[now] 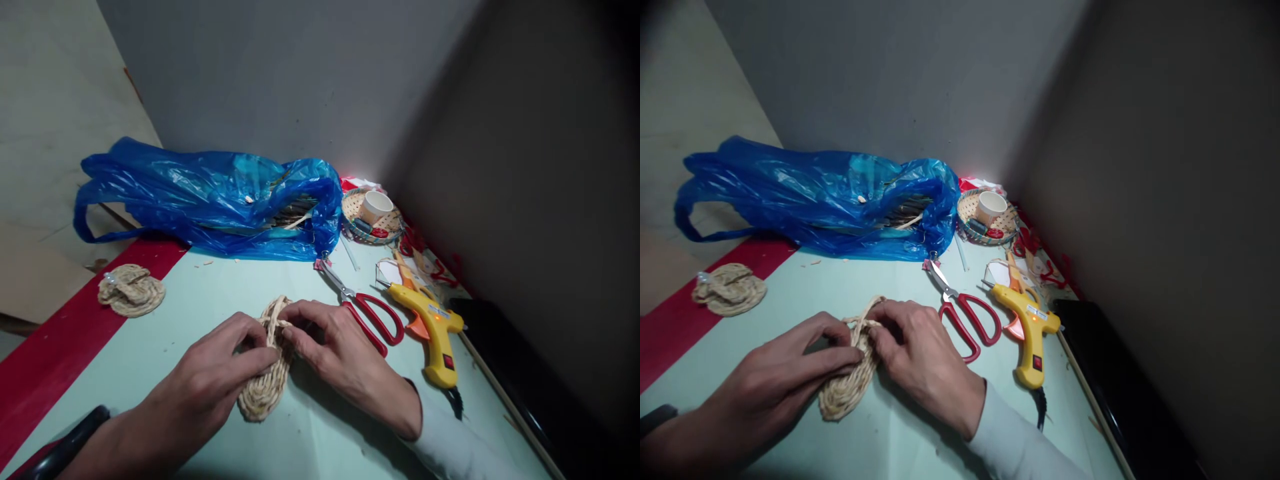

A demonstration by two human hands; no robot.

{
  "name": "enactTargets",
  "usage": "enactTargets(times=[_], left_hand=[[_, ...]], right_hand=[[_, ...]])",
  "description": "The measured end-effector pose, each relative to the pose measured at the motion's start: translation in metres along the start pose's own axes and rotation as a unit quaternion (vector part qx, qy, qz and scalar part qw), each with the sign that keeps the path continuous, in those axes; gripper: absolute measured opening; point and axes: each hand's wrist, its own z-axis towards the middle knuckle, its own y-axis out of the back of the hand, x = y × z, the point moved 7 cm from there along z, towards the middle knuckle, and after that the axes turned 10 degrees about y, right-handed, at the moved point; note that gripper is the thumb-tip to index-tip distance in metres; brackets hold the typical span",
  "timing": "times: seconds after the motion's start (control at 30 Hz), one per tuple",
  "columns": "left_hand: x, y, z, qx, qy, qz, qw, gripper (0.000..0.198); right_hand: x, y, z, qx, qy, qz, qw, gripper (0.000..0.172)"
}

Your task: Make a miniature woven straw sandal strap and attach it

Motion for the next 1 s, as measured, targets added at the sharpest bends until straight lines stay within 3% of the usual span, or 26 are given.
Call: enactTargets(times=[0.2, 0.37, 0.47, 0.53, 0.67, 0.8, 1.0], left_hand=[[0.005, -0.006, -0.001, -0.03, 0.008, 0.051, 0.998, 0.029], [0.006, 0.0, 0.002, -0.109, 0.016, 0.151, 0.982, 0.042], [0.005, -0.001, 0.003, -0.096, -0.004, 0.203, 0.974, 0.041], [0.004, -0.002, 0.004, -0.083, -0.026, 0.187, 0.978, 0.041], [0.001, 0.003, 0.006, -0.114, -0.061, 0.133, 0.983, 0.032], [-0.003, 0.005, 0.01, -0.126, -0.061, 0.133, 0.981, 0.02], [-0.006, 0.008, 0.007, -0.128, -0.09, 0.11, 0.981, 0.026]], right_hand=[[-0.002, -0.005, 0.0, 0.004, -0.019, 0.056, 0.998, 0.016], [0.002, -0.008, -0.001, 0.004, -0.022, 0.076, 0.997, 0.019], [0.002, -0.01, -0.002, 0.009, -0.025, 0.069, 0.997, 0.021], [0.003, -0.011, -0.002, 0.015, -0.02, 0.071, 0.997, 0.022], [0.005, -0.01, -0.002, 0.021, -0.008, 0.062, 0.998, 0.022], [0.004, -0.007, -0.001, 0.007, -0.006, 0.051, 0.999, 0.022], [-0.003, 0.001, -0.001, -0.033, -0.03, 0.02, 0.999, 0.013]])
